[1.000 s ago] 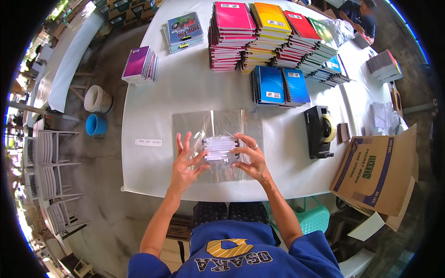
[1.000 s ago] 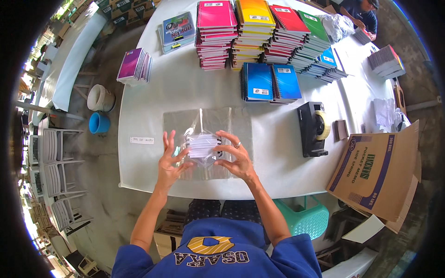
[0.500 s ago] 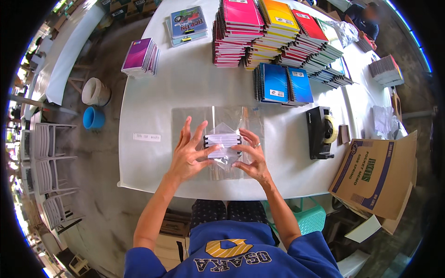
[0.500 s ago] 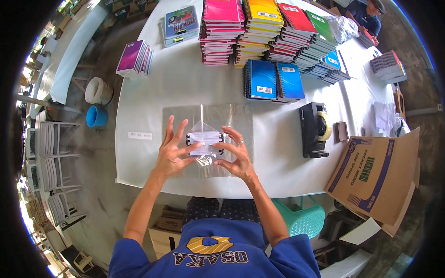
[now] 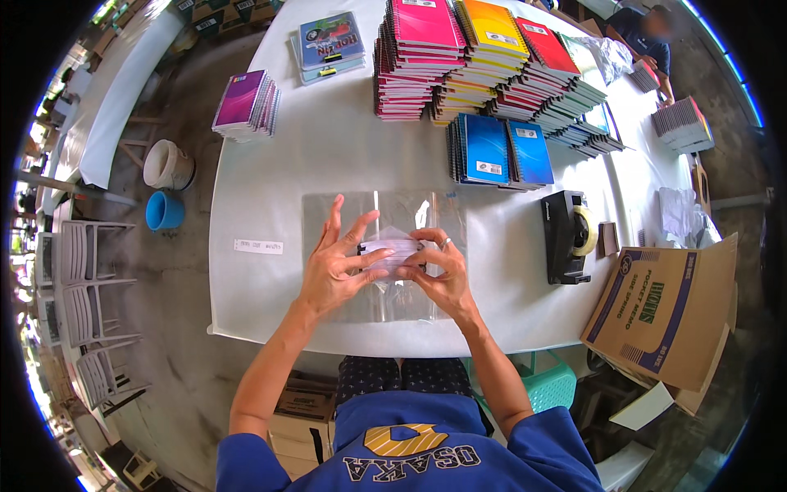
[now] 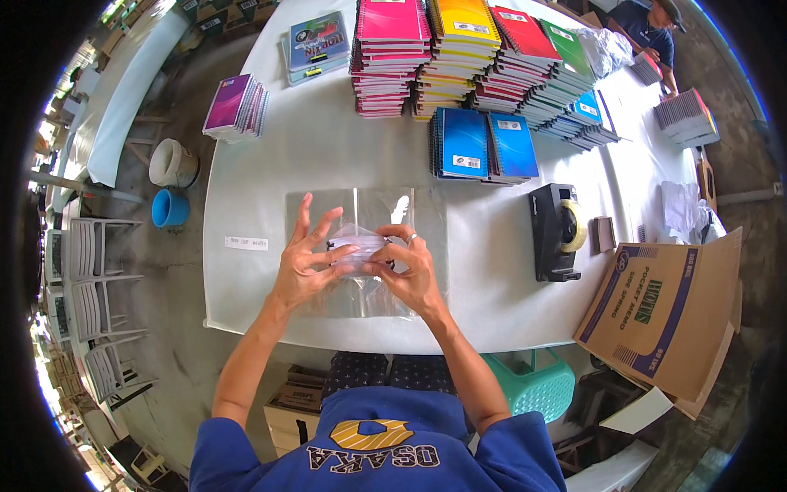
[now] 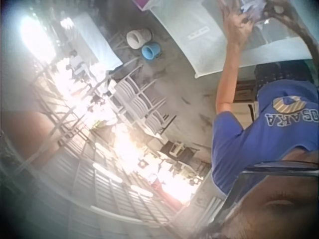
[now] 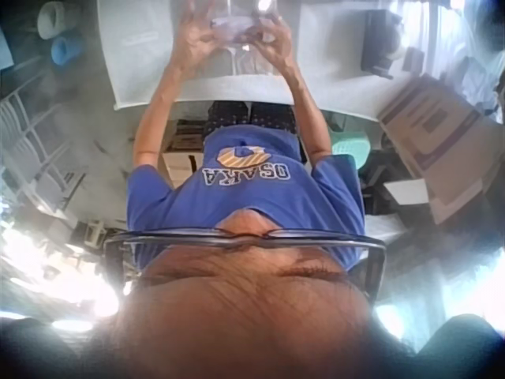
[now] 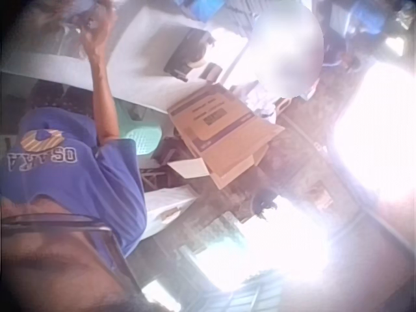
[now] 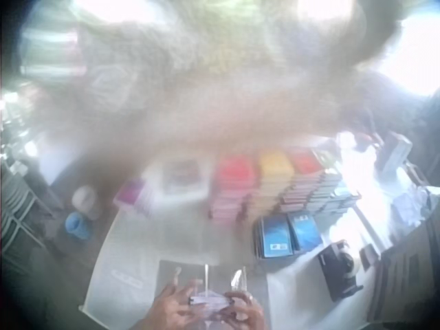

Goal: The person sorts colored notebooks into small stacks, places them into plastic sleeves, and seals the sleeves using a tape dispenser.

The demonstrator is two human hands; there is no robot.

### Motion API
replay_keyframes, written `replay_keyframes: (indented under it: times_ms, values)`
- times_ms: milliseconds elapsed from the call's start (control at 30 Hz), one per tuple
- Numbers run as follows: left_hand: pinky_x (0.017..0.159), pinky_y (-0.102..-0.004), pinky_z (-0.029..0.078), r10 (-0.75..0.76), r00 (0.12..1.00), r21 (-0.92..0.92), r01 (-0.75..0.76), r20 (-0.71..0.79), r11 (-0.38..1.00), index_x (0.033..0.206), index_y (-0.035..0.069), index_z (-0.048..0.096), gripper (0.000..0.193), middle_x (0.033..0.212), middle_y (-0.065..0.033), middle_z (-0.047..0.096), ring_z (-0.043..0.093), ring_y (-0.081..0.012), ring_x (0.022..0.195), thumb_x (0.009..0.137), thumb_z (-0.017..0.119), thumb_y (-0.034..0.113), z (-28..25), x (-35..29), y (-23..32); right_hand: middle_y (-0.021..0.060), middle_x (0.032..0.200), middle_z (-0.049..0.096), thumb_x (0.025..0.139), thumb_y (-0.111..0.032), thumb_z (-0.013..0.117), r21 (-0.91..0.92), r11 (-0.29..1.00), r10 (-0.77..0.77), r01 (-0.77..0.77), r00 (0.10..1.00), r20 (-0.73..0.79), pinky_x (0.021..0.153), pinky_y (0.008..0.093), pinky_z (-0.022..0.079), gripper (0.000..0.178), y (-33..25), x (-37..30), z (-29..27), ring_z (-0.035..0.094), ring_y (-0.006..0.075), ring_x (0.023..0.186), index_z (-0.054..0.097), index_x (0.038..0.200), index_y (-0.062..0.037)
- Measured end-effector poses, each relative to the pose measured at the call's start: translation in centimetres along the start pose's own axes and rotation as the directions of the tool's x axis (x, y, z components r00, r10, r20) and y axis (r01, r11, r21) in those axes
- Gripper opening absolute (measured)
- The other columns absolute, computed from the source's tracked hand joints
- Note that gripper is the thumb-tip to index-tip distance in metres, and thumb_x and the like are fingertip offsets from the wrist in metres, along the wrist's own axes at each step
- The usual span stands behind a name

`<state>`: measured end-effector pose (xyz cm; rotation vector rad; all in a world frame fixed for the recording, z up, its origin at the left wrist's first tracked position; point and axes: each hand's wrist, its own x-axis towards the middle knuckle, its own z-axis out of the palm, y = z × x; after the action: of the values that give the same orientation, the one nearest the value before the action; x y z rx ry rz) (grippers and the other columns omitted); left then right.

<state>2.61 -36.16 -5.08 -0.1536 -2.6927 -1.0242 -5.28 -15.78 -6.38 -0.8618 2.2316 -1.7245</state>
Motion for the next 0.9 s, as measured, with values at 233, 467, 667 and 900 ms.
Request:
replay_keyframes:
  times_ms: [233,467,667,900]
  values:
    - [0.115,-0.0446,0.028,-0.186,0.981,-0.420,0.193,0.057,0.887,0.118,0.015,0.070,0.053,0.145,-0.0016,0.048,0.026,-0.0302,0.144,0.067,0.085,0.022,0.3,1.8,-0.7,0.0060,0.104,0.064,0.068,-0.012,0.084,0.115,0.983,0.141,-0.140,0.990,0.004,0.078,0.0342,0.045,0.025,0.1,1.9,-0.6,0.060,0.0181,0.094,0.070,0.088,-0.0078]
    - [0.113,-0.0386,0.028,-0.230,0.732,-0.665,0.680,0.642,0.309,0.116,-0.001,0.068,0.043,0.137,-0.0156,0.055,0.036,-0.0240,0.140,0.075,0.077,0.007,-0.4,3.9,-2.4,-0.0032,0.092,0.052,0.067,-0.009,0.083,0.297,0.774,0.461,-0.559,0.819,0.342,0.079,0.0269,0.044,0.026,-0.1,3.7,-1.6,0.051,0.0105,0.088,0.076,0.092,-0.0070]
    - [0.116,-0.0514,0.023,-0.036,0.775,-0.573,0.497,0.631,0.652,0.120,0.002,0.066,0.047,0.144,-0.0091,0.049,0.032,-0.0281,0.142,0.078,0.076,0.022,-0.5,3.4,-4.0,-0.0013,0.094,0.050,0.072,-0.001,0.076,0.212,0.930,0.246,-0.301,0.936,0.252,0.076,0.0293,0.046,0.024,-0.4,2.9,-0.4,0.051,0.0130,0.086,0.079,0.090,-0.0160]
    - [0.114,-0.0626,0.016,0.045,0.845,0.220,-0.190,0.533,0.957,0.138,0.015,0.052,0.075,0.158,0.0048,0.025,0.012,-0.0353,0.147,0.070,0.077,0.036,-3.6,2.0,1.8,0.0087,0.129,0.054,0.072,0.001,0.073,-0.604,0.729,-0.096,0.324,0.921,0.378,0.101,0.0396,0.043,0.046,-3.9,2.2,-2.6,0.052,0.0263,0.117,0.074,0.109,-0.0251]
